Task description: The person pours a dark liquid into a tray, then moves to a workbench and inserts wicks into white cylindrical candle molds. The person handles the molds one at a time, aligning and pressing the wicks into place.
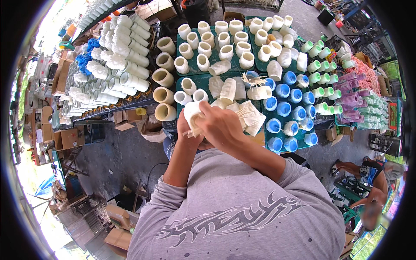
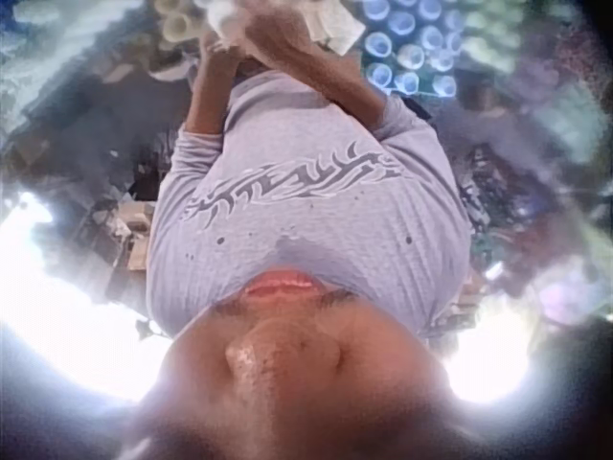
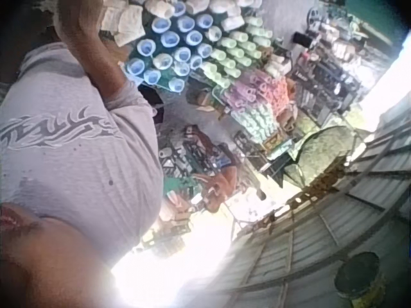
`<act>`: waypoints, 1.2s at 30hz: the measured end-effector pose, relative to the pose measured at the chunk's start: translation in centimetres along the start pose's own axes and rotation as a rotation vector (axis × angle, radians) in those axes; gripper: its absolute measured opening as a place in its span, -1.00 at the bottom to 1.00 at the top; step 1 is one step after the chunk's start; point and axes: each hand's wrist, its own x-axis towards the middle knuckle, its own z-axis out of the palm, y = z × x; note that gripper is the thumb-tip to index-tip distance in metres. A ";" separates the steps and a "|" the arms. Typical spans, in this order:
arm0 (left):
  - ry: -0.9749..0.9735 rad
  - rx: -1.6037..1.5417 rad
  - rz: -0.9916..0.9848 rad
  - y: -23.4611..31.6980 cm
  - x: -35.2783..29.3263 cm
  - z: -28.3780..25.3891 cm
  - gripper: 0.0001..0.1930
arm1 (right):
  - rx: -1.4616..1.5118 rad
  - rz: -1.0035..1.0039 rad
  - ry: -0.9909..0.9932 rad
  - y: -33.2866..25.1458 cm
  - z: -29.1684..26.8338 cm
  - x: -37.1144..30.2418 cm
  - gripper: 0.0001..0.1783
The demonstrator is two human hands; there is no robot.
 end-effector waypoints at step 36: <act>0.223 0.772 0.854 -0.3 -4.2 6.7 -0.57 | 0.809 0.019 -0.387 5.6 -1.6 -0.8 -0.61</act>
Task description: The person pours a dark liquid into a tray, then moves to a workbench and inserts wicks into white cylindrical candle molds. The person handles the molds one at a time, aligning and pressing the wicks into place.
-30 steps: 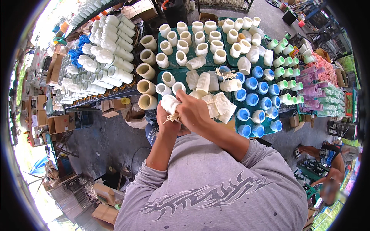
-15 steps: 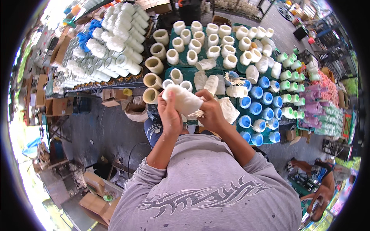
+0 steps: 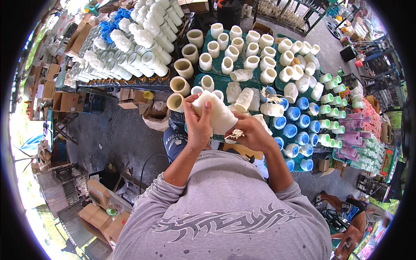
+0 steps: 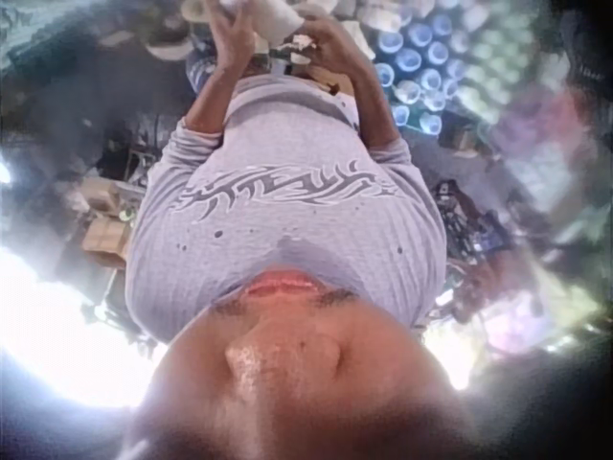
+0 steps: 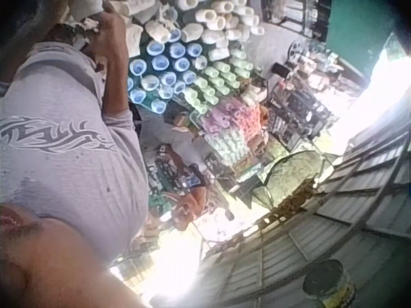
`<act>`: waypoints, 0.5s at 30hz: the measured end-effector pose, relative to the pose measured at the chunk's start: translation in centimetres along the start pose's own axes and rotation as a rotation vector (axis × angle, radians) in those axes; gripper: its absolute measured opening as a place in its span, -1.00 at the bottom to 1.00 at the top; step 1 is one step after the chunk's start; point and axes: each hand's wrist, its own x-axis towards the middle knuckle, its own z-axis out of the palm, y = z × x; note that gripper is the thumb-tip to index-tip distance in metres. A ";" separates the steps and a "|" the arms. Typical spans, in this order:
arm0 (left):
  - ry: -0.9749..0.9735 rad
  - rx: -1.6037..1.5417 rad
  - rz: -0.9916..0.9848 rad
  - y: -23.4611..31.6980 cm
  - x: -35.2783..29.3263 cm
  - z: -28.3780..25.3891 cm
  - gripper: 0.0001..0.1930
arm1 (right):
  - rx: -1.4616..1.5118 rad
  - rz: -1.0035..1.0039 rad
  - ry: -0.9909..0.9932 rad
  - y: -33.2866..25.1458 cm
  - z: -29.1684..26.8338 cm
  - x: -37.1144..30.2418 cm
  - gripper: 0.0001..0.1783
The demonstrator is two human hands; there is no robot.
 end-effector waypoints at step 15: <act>0.104 0.181 -0.500 -8.5 4.6 -9.6 -0.62 | -0.067 0.406 0.169 4.7 3.7 -1.0 -0.65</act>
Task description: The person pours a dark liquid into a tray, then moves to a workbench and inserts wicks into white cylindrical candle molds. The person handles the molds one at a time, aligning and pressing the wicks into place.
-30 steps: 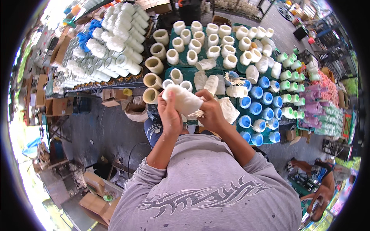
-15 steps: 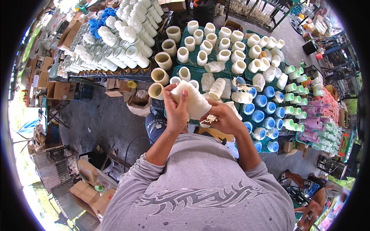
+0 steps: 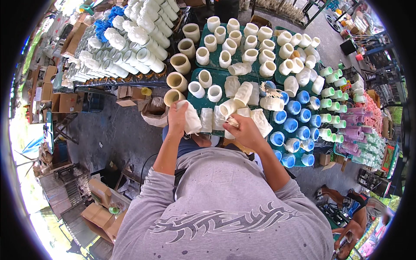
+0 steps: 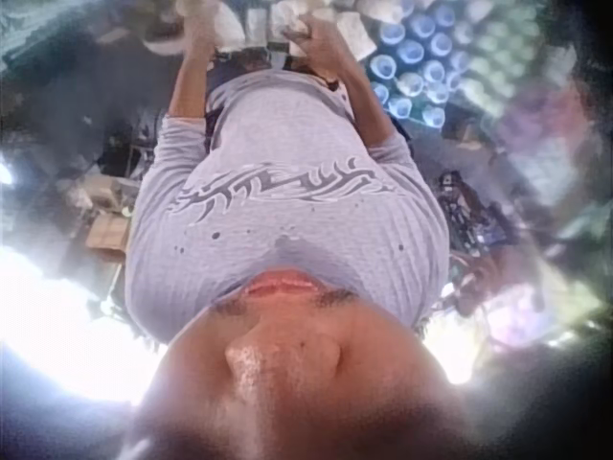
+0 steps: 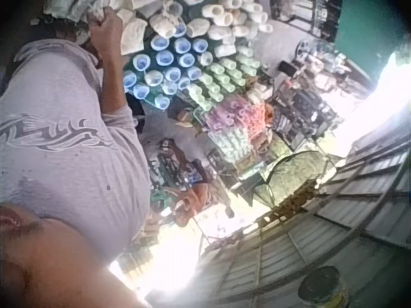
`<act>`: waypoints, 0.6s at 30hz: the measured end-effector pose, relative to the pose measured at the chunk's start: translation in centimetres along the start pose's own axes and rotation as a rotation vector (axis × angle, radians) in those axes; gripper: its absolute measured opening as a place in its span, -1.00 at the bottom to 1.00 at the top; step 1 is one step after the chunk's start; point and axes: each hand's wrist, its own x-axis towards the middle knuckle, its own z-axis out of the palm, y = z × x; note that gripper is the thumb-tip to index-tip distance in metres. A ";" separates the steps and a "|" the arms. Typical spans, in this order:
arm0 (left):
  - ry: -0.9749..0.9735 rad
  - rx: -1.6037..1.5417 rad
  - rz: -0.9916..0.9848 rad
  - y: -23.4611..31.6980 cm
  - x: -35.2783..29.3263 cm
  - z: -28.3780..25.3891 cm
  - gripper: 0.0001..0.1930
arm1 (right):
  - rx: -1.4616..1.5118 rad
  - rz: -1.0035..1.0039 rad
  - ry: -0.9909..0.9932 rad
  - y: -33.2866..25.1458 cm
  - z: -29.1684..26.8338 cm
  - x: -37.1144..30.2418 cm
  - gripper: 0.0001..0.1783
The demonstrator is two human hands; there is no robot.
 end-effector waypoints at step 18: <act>0.089 0.934 0.403 -7.7 6.1 3.2 -0.25 | 0.302 0.126 0.215 5.8 0.8 -2.9 -0.70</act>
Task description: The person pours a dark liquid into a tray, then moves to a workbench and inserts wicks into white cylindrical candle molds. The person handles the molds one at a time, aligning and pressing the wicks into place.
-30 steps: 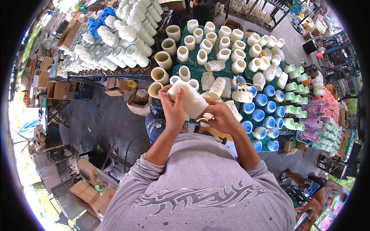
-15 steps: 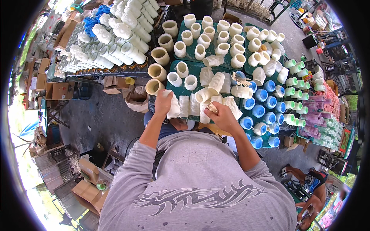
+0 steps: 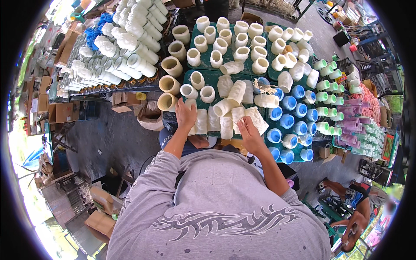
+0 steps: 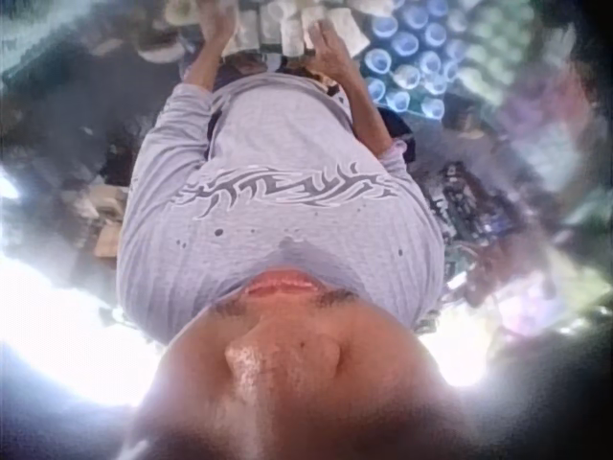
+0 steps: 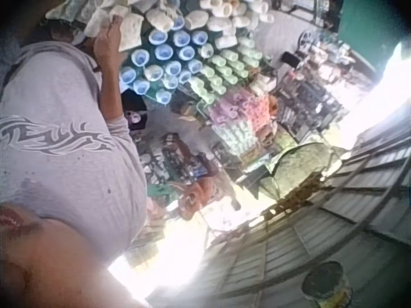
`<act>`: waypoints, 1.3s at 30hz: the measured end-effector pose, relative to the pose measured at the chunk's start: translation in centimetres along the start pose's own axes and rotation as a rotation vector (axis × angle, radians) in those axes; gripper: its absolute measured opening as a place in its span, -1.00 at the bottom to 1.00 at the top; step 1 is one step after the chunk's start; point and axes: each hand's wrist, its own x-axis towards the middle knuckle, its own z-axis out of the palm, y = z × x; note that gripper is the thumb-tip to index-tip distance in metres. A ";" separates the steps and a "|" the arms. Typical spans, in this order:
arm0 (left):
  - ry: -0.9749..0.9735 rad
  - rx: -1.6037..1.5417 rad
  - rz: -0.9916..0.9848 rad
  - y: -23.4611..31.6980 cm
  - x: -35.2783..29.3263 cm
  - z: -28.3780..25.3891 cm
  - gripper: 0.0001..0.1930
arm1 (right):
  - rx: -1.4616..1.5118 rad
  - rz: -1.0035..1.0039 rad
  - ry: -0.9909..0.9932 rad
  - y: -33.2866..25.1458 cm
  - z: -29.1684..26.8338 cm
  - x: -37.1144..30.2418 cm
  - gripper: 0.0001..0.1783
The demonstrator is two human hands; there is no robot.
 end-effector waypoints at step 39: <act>-0.953 -1.493 -0.166 8.8 -8.4 -12.0 -0.28 | 0.252 -0.099 -0.043 -5.8 -1.3 1.4 -0.86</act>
